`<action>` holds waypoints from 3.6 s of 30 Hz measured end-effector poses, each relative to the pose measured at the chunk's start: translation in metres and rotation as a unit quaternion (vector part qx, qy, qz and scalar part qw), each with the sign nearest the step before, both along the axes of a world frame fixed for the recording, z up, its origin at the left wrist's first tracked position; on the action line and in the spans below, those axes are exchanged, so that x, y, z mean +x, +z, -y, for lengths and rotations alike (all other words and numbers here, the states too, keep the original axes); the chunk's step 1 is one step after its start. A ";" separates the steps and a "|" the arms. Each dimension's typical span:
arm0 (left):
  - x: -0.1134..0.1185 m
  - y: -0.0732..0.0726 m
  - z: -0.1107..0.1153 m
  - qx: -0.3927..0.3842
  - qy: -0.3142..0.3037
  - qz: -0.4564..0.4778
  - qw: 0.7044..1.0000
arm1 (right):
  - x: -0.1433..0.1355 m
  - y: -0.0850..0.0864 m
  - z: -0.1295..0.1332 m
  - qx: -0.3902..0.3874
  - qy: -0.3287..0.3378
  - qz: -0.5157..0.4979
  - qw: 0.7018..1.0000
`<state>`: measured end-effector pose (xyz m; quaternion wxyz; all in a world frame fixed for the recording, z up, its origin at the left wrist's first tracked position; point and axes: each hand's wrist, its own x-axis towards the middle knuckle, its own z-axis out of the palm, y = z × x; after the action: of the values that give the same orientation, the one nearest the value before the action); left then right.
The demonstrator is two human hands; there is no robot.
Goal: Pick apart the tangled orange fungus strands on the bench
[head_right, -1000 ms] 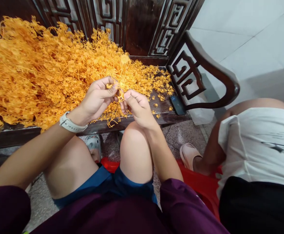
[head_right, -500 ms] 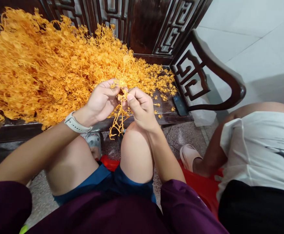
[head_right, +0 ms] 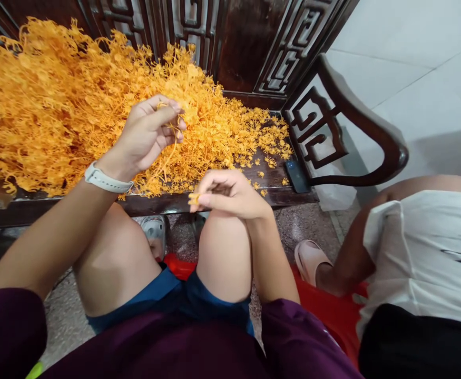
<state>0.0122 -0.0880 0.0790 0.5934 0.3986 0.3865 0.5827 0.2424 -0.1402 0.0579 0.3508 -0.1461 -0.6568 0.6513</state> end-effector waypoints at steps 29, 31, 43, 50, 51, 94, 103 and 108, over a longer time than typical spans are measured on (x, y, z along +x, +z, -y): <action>0.033 -0.009 0.023 0.118 -0.036 -0.165 0.979 | -0.017 0.001 -0.008 -0.172 -0.239 -0.016 0.955; 0.031 -0.009 0.023 0.111 -0.044 -0.152 0.981 | -0.016 0.000 -0.008 -0.162 -0.258 -0.029 0.952; 0.027 -0.004 0.027 0.066 -0.119 -0.152 0.979 | -0.012 -0.003 -0.004 -0.087 -0.297 -0.005 0.951; 0.024 -0.001 0.029 0.018 -0.170 -0.062 0.983 | -0.014 -0.002 0.000 -0.048 -0.241 -0.006 0.969; 0.025 0.000 0.031 0.007 -0.182 -0.043 0.982 | -0.014 -0.002 0.000 -0.045 -0.233 -0.013 0.971; 0.006 0.006 0.016 0.021 -0.125 -0.117 0.985 | -0.001 0.010 -0.016 -0.259 -0.281 -0.098 0.919; 0.009 0.000 0.022 0.117 -0.174 -0.212 0.954 | -0.017 0.004 -0.003 -0.144 -0.285 -0.017 0.947; 0.006 -0.005 0.019 0.117 -0.215 -0.193 0.950 | -0.014 0.005 -0.002 -0.138 -0.275 -0.045 0.950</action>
<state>0.0179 -0.1069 0.0739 0.5682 0.6432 0.3280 0.3947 0.2285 -0.1382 0.0632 0.5218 -0.3389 -0.4782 0.6199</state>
